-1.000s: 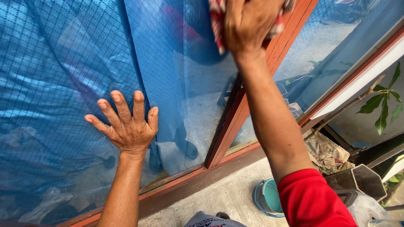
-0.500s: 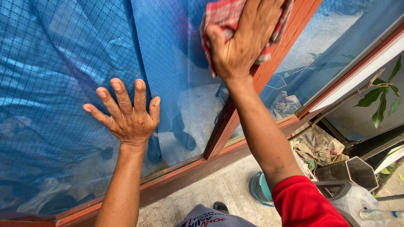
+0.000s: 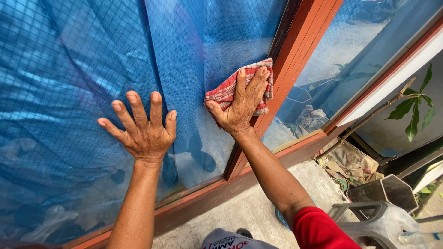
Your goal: The person wipes a glass door using a checkered cloth by hand, moving the cloth in circular and vertical motions across the glass surface.
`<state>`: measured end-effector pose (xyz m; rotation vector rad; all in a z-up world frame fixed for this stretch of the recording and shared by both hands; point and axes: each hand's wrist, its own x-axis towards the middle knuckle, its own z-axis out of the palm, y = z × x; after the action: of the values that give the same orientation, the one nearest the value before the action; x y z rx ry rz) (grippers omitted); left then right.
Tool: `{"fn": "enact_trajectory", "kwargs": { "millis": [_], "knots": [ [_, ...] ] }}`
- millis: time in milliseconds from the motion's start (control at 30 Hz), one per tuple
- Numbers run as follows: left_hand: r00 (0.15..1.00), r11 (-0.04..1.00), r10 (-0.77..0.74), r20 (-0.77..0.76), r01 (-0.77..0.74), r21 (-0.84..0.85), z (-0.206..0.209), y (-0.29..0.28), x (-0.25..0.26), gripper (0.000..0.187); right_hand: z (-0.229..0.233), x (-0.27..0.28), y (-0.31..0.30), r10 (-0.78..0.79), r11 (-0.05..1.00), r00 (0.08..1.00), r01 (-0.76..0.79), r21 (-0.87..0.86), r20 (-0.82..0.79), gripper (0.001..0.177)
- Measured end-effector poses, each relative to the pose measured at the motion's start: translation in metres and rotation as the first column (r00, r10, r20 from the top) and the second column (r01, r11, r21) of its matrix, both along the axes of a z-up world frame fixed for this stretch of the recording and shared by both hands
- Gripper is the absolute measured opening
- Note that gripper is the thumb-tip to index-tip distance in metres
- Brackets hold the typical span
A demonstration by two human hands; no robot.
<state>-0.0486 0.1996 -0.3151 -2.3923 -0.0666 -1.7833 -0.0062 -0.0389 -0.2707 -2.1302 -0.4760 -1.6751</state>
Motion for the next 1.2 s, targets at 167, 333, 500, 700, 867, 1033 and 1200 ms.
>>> {"fn": "enact_trajectory", "kwargs": {
  "millis": [167,333,500,700,867,1033,1200],
  "knots": [
    [1.0,1.0,0.008,0.0,-0.008,-0.001,0.001,-0.001,0.0,0.065,0.068,0.011,-0.007,0.119,0.993,0.985,-0.119,-0.005,0.123,0.091],
    [1.0,1.0,0.01,0.01,-0.01,-0.003,0.001,-0.002,0.002,0.068,0.144,0.037,-0.045,0.15,0.983,0.985,-0.139,-0.121,0.086,0.089],
    [0.999,0.999,0.039,0.028,-0.039,0.011,0.0,-0.001,0.004,0.068,0.141,0.053,-0.032,-0.095,0.995,0.989,0.096,-0.002,0.117,0.079],
    [0.999,0.999,0.041,0.029,-0.041,0.019,-0.001,-0.001,0.004,0.068,0.089,0.021,-0.007,0.055,0.997,0.993,-0.06,0.046,0.102,0.074],
    [0.999,1.0,0.026,0.026,-0.026,0.017,0.0,0.0,0.002,0.067,0.066,-0.006,0.002,0.082,0.992,0.995,-0.075,0.098,-0.061,0.075],
    [0.999,0.999,0.025,0.024,-0.026,0.02,-0.001,-0.001,0.002,0.067,0.104,0.01,0.003,-0.016,0.998,1.0,0.014,0.063,0.02,0.074],
    [1.0,1.0,0.013,0.021,-0.013,0.013,0.001,-0.001,0.001,0.067,0.173,0.029,-0.01,-0.13,0.991,0.989,0.13,0.008,0.076,0.051]
  ]
}}
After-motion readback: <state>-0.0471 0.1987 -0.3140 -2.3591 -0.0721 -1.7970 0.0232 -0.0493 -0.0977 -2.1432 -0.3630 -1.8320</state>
